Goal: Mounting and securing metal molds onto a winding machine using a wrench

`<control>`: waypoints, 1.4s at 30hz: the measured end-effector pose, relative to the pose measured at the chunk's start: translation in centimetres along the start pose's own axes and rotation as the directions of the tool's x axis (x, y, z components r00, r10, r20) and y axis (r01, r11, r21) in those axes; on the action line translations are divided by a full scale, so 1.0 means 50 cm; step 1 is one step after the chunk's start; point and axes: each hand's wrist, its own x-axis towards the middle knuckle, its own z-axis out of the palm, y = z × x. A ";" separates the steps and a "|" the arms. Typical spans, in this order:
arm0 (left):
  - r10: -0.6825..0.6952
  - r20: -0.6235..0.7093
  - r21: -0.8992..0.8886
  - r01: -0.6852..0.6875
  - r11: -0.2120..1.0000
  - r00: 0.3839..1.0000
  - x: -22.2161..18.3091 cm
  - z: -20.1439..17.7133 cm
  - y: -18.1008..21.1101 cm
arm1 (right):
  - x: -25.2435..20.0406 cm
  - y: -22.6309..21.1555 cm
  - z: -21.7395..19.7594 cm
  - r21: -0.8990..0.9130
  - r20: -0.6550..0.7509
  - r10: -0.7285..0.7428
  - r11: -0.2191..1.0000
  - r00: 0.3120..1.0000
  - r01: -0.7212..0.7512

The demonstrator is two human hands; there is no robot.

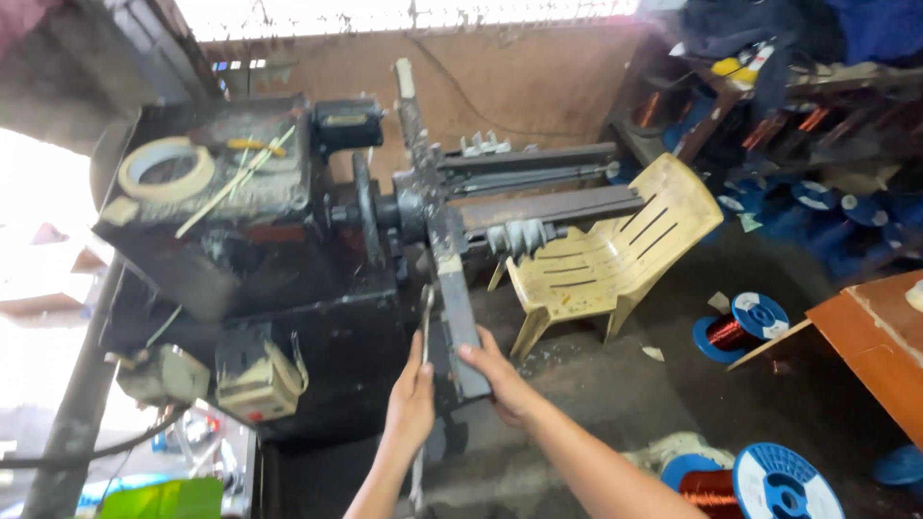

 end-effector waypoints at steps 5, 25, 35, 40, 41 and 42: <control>0.078 0.003 -0.078 -0.077 0.994 0.997 0.030 0.033 0.003 | 0.024 0.049 -0.012 0.101 -0.041 -0.107 0.989 0.993 0.110; 0.113 0.299 -0.088 -0.091 0.992 0.948 0.089 -0.096 0.097 | -0.056 -0.064 0.209 0.322 -0.434 -0.087 0.915 0.897 0.244; 0.311 0.290 -0.199 -0.261 0.945 0.905 0.174 -0.113 0.036 | -0.034 -0.063 0.214 0.350 -0.504 0.016 0.918 0.864 0.188; 0.231 0.324 -0.082 -0.216 0.973 0.917 0.179 -0.051 -0.008 | -0.042 -0.082 0.238 0.325 -0.488 -0.012 0.926 0.872 0.195; 0.214 0.335 -0.062 -0.205 0.977 0.918 0.173 -0.051 0.003 | -0.039 -0.075 0.224 0.330 -0.485 -0.013 0.923 0.874 0.197; 0.211 0.338 -0.061 -0.203 0.977 0.917 0.176 -0.045 -0.001 | -0.034 -0.063 0.211 0.332 -0.487 -0.011 0.922 0.873 0.197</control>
